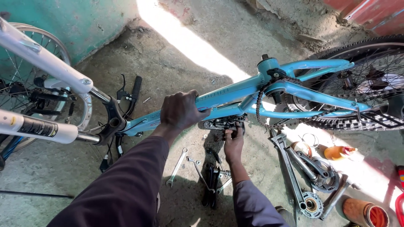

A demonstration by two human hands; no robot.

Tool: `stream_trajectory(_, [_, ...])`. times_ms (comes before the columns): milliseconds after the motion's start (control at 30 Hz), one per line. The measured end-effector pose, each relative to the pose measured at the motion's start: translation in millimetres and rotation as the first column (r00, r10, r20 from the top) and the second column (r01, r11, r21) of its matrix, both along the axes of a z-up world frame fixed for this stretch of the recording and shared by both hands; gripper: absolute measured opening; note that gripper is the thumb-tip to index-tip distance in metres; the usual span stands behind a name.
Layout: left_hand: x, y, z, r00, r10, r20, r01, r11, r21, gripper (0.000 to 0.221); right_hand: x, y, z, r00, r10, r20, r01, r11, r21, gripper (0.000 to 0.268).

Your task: Inspecting, cleaning, and lubricating bicycle components including the chain and bottom bracket area.

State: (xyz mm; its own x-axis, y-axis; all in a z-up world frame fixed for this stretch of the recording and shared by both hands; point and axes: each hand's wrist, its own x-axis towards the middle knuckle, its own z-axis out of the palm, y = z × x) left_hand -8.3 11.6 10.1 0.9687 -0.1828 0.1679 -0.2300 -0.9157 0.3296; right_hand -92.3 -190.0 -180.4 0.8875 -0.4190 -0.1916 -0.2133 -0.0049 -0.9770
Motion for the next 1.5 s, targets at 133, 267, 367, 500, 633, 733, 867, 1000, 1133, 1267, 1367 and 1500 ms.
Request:
stream_trajectory(133, [2.1,-0.2,-7.8,0.999,-0.003,0.042,0.005,0.999,-0.053,0.050,-27.3,2.3,-13.4,0.993,-0.121,0.004,0.121,0.992,-0.019,0.015])
stream_trajectory(267, [3.6,-1.9,-19.7,0.999,0.007,0.053,-0.008,1.000,0.015,0.054,-86.0,-18.2,-52.7,0.987,-0.028,-0.156,-0.076,0.781,-0.620,0.021])
stream_trajectory(367, [3.8,-1.6,-25.5,0.999,0.017,0.045,-0.018,1.000,0.020,0.052,-140.1,-10.7,-74.5,0.965,0.166,-0.202,-0.261,0.562,-0.785,0.033])
stream_trajectory(500, [6.1,0.7,-19.3,0.999,0.022,0.029,-0.022,1.000,0.011,0.054,-175.8,-4.6,-71.2,0.887,0.182,-0.425,-0.449,0.552,-0.702,0.047])
stream_trajectory(633, [-1.3,-1.2,-15.7,1.000,0.014,0.009,-0.014,1.000,-0.011,0.056,-189.7,-6.0,-54.7,0.807,0.124,-0.577,-0.516,0.624,-0.587,0.047])
stream_trajectory(733, [-1.4,-0.1,-6.5,0.999,0.011,0.036,-0.011,1.000,-0.013,0.054,-179.0,-17.9,-81.9,0.771,0.149,-0.620,-0.560,0.622,-0.547,0.043])
stream_trajectory(867, [-1.0,0.6,-9.1,0.999,-0.008,0.052,0.009,1.000,-0.015,0.053,-164.9,-35.4,-51.2,0.791,0.166,-0.590,-0.446,0.815,-0.370,0.040])
stream_trajectory(1000, [-0.3,0.9,-7.7,0.998,-0.017,0.055,0.017,1.000,-0.001,0.055,-143.4,-45.5,-56.2,0.766,0.234,-0.598,-0.565,0.689,-0.454,0.042])
stream_trajectory(1133, [-1.3,0.0,-6.3,1.000,0.005,0.030,-0.005,1.000,-0.009,0.054,-114.5,-43.4,-65.9,0.833,0.138,-0.536,-0.507,0.579,-0.638,0.041])
stream_trajectory(1267, [0.6,0.6,-9.1,0.999,-0.003,0.041,0.003,1.000,-0.011,0.053,-65.0,-12.9,-49.9,0.910,0.317,-0.266,-0.410,0.601,-0.686,0.029])
stream_trajectory(1367, [2.7,-0.5,-14.9,0.999,-0.001,0.053,0.002,1.000,-0.028,0.052,-40.7,-5.4,-54.0,0.816,0.547,-0.188,-0.531,0.578,-0.619,0.034])
stream_trajectory(1500, [1.9,0.4,-18.8,1.000,-0.003,0.026,0.003,1.000,0.001,0.056,-27.1,-5.3,-98.4,0.762,0.500,-0.413,-0.604,0.317,-0.731,0.031])
